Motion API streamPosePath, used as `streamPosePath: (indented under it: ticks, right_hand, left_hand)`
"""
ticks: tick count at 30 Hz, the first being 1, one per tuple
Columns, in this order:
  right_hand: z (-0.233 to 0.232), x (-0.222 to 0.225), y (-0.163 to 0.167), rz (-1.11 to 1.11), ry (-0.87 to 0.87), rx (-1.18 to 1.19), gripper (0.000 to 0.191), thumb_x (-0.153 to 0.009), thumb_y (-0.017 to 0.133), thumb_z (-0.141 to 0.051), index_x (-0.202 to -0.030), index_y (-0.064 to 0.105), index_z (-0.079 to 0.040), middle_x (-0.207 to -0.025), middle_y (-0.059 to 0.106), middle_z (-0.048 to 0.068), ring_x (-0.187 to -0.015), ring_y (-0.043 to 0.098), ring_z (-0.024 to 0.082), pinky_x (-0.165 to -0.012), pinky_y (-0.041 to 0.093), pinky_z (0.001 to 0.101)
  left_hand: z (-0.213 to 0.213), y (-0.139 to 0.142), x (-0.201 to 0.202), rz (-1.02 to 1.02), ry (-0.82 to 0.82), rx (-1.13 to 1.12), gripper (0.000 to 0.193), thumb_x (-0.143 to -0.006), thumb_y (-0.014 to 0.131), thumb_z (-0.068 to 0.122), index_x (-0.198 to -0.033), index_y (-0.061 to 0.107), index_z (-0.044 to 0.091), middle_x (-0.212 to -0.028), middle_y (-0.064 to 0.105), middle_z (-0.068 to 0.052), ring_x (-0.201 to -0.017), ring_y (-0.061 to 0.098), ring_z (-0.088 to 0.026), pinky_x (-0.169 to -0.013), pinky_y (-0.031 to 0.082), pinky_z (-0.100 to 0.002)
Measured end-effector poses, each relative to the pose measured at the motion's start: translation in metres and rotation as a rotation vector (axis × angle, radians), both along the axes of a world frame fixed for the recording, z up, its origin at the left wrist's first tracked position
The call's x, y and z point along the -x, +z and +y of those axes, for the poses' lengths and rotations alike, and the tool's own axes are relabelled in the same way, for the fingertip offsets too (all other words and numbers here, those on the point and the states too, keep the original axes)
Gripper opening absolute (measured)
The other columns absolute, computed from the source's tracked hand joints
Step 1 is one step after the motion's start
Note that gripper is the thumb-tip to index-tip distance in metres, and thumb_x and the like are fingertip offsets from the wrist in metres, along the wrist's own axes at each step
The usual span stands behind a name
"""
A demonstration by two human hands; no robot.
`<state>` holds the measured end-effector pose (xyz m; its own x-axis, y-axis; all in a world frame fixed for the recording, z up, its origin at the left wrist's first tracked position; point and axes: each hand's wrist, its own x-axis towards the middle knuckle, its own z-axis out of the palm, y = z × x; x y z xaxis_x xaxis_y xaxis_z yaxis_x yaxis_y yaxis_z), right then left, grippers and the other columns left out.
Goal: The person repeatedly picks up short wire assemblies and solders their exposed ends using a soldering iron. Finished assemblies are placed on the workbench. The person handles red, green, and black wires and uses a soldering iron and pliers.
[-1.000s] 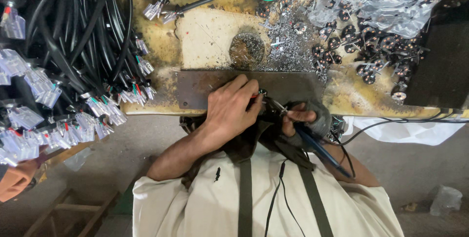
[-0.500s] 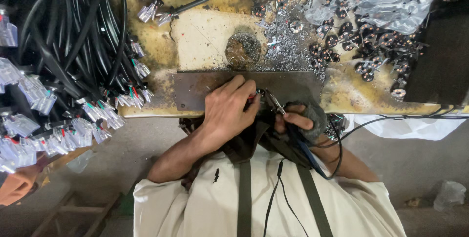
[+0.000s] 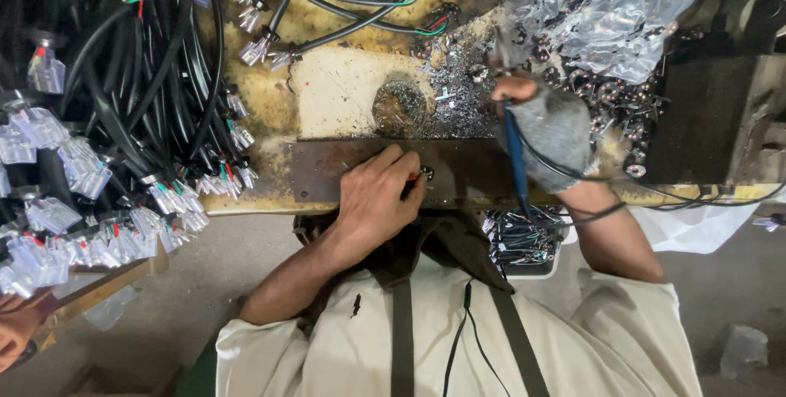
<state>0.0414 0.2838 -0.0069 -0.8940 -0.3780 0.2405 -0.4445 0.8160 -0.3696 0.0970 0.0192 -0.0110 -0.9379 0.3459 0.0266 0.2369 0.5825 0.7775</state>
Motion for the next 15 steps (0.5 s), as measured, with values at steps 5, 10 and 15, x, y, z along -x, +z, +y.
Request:
streamPosePath:
  ticks: [5,10,15]
  right_hand:
    - [-0.031,0.012,0.039,-0.291,-0.133,-0.049,0.014,-0.115,0.052,-0.020,-0.117,0.065,-0.021,-0.089,0.070,0.006,-0.079,0.071,0.028,-0.069,0.053,0.0400]
    - [-0.024,-0.026,0.056,-0.247,0.139,-0.128,0.027,-0.096,0.061,-0.011,-0.122,0.062,-0.014,-0.088,0.068,0.010,-0.074,0.069,0.032,-0.065,0.053,0.0435]
    - [-0.026,-0.035,0.050,-0.182,0.148,-0.391,0.031,-0.090,0.062,-0.005,-0.120,0.063,-0.011,-0.079,0.061,0.016,-0.072,0.064,0.035,-0.063,0.050,0.0471]
  left_hand:
    - [-0.001,0.002,0.000,0.009,-0.003,-0.007,0.016,-0.086,0.073,0.015,-0.086,0.058,0.009,-0.084,0.058,-0.010,-0.076,0.066,-0.034,-0.062,0.050,-0.047]
    - [-0.002,0.001,-0.002,0.003,-0.001,-0.019,0.015,-0.086,0.073,0.013,-0.086,0.059,0.008,-0.085,0.059,-0.010,-0.076,0.066,-0.033,-0.063,0.050,-0.047]
    - [0.000,0.002,0.000,-0.001,0.001,-0.015,0.014,-0.087,0.073,0.013,-0.087,0.060,0.007,-0.085,0.060,-0.010,-0.074,0.066,-0.033,-0.062,0.050,-0.046]
